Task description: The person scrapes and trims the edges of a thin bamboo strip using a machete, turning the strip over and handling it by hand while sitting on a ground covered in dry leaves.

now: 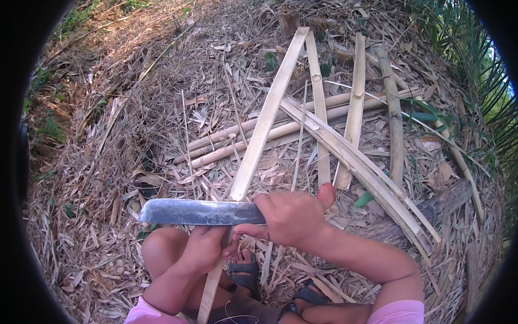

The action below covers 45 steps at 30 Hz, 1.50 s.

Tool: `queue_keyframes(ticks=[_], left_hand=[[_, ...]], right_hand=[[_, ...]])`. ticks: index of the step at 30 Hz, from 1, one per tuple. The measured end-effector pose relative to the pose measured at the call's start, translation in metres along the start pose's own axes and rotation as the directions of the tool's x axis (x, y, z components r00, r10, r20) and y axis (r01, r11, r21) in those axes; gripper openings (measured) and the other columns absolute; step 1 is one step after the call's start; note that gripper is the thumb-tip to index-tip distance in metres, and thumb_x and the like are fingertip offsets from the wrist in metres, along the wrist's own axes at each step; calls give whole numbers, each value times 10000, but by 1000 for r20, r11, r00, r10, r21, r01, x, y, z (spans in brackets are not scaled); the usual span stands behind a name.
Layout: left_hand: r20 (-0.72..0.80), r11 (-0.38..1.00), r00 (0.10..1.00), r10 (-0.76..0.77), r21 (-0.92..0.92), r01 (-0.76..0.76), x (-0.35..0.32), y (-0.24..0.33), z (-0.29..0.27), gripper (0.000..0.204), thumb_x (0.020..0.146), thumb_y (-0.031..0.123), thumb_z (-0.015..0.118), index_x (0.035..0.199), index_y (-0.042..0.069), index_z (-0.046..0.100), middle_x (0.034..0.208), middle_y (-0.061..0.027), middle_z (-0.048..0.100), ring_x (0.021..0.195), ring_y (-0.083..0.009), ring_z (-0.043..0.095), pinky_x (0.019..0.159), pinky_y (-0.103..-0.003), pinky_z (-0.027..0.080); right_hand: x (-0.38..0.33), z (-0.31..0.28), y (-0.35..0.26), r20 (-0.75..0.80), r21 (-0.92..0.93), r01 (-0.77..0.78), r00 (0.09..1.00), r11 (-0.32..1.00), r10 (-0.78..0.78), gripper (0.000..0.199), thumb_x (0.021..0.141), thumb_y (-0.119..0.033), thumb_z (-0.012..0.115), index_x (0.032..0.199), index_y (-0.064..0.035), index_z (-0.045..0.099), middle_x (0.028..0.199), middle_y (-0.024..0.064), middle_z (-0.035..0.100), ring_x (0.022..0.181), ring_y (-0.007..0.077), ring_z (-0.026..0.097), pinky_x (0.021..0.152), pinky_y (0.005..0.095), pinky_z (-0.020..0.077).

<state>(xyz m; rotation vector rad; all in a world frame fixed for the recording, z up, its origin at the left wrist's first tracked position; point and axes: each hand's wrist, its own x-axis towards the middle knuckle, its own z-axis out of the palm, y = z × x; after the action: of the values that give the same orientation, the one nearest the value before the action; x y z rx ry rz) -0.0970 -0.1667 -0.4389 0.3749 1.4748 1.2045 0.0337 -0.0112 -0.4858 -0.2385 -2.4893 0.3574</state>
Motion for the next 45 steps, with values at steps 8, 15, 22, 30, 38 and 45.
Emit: queue_keyframes(ticks=[8,15,22,30,38,45], left_hand=[[-18,998,999,43,55,-42,-5,4,6,267,1094,290,393,1119,47,502,750,-33,479,491,-73,378,453,-223,333],[-39,966,995,93,246,-80,-7,-18,1,245,1096,268,387,1104,49,497,747,-19,497,476,-51,363,434,-204,310],[-31,884,966,255,414,-220,-2,-13,8,256,1093,275,391,1063,45,498,721,-7,498,492,-39,390,438,-201,321],[-42,909,996,77,414,-52,-19,-22,6,252,1074,232,450,947,26,519,634,-21,544,504,-73,502,472,-257,402],[-74,911,987,143,399,-102,-11,-26,6,236,1077,265,436,1061,53,538,712,-4,532,559,-82,516,499,-257,431],[9,813,955,295,524,-256,-8,-37,8,235,1077,258,435,1000,38,469,736,-79,565,647,-182,567,606,-333,463]], right_hand=[[4,-10,33,-32,-171,-45,999,984,40,602,872,-664,595,679,-97,541,554,57,564,482,229,614,444,359,484],[-3,-14,49,29,-207,-181,981,961,191,589,889,-647,590,707,-88,556,547,75,586,464,250,621,438,361,493],[-4,-16,54,3,-198,-17,1000,980,18,615,836,-681,620,664,-96,545,549,46,568,471,222,614,452,357,497],[-14,-41,121,28,-268,-578,795,771,606,595,940,-658,482,828,-97,646,662,140,650,608,345,657,531,494,498],[-6,-18,30,143,-84,-142,978,986,153,590,897,-650,561,735,-85,598,641,109,651,566,294,664,520,394,521],[-17,-9,67,39,-262,-179,980,948,196,625,789,-732,600,662,-121,558,567,74,586,505,266,603,513,442,409]])
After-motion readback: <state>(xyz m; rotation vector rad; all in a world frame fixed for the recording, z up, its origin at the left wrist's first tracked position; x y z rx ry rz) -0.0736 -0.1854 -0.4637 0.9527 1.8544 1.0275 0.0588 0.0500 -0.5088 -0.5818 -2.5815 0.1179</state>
